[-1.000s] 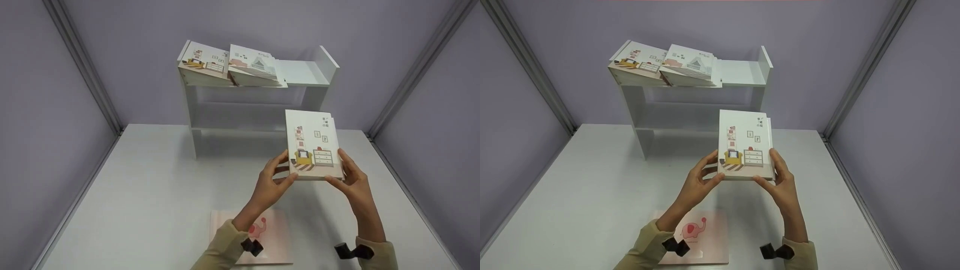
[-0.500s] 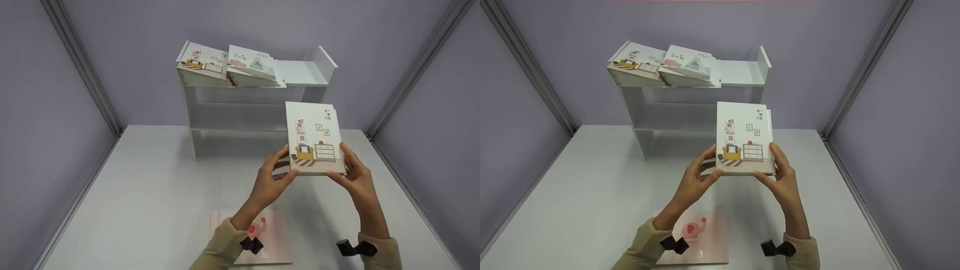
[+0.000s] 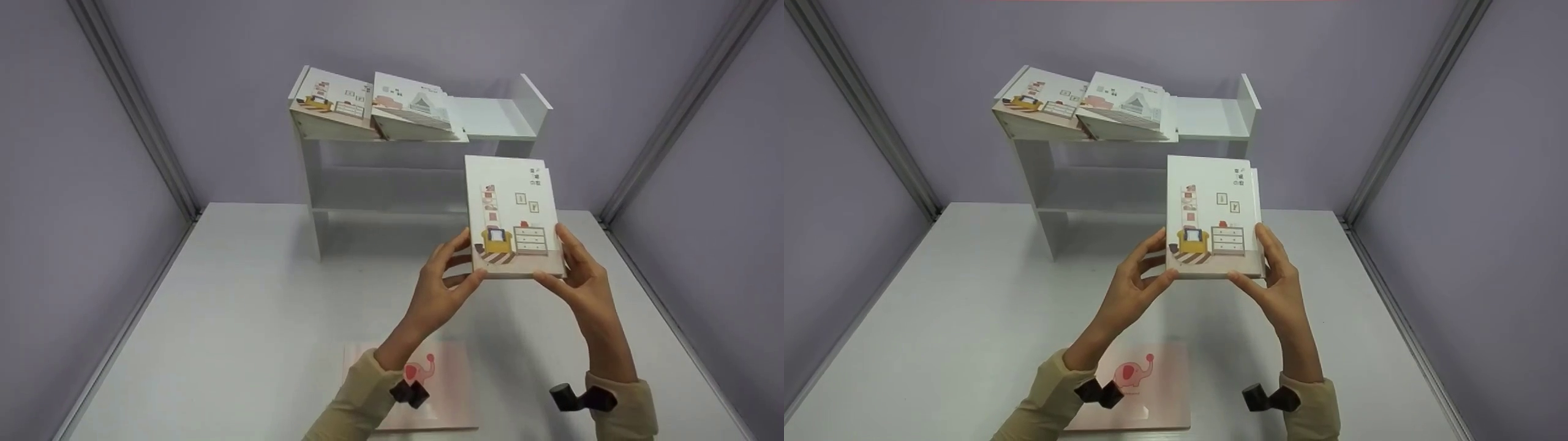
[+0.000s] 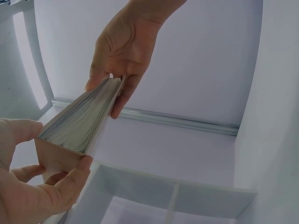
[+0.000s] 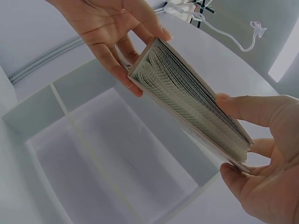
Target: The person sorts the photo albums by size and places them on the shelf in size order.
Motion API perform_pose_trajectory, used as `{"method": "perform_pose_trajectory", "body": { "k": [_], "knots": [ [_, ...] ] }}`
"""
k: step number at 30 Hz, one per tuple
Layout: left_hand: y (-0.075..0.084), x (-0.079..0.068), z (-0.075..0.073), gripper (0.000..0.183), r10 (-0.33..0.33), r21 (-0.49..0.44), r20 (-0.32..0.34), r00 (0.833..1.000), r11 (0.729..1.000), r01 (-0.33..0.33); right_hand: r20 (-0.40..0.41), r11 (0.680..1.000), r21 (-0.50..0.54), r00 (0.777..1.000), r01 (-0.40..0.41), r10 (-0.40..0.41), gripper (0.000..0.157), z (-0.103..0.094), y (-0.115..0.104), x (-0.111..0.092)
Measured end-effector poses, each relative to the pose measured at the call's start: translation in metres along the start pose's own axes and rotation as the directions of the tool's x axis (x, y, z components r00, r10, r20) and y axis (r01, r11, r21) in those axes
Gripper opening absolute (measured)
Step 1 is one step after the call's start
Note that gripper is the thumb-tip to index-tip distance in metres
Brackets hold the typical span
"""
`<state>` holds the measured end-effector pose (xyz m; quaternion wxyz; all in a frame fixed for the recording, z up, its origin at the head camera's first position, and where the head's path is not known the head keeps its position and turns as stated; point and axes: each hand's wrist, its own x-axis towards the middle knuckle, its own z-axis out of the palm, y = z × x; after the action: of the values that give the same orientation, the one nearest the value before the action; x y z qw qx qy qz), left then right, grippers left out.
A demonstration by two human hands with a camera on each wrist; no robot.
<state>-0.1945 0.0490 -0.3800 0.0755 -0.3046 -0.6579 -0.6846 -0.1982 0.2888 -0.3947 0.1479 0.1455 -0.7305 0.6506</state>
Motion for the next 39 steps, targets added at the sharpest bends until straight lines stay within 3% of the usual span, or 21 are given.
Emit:
{"method": "perform_pose_trajectory", "body": {
  "k": [10, 29, 34, 39],
  "knots": [
    [-0.027, 0.012, 0.0, 0.062, 0.019, 0.004, -0.001, 1.0, 1.0, -0.019, 0.001, 1.0, 0.017, 1.0, -0.004, 0.004, 0.079, -0.002, -0.008, 0.009],
    [-0.017, 0.03, -0.007, 0.062, 0.063, 0.023, 0.02, 0.998, 0.998, -0.063, 0.003, 0.999, 0.031, 0.999, 0.038, -0.038, 0.077, -0.002, -0.019, 0.024],
    [-0.017, 0.037, -0.009, 0.064, 0.045, 0.041, 0.013, 0.999, 0.998, -0.045, 0.011, 0.998, 0.047, 0.999, 0.045, -0.046, 0.076, -0.002, -0.022, 0.032],
    [-0.001, 0.038, -0.012, 0.062, 0.025, 0.062, 0.013, 1.0, 0.998, -0.026, 0.025, 0.998, 0.049, 0.999, 0.033, -0.034, 0.075, -0.002, -0.022, 0.038]
  ]
}}
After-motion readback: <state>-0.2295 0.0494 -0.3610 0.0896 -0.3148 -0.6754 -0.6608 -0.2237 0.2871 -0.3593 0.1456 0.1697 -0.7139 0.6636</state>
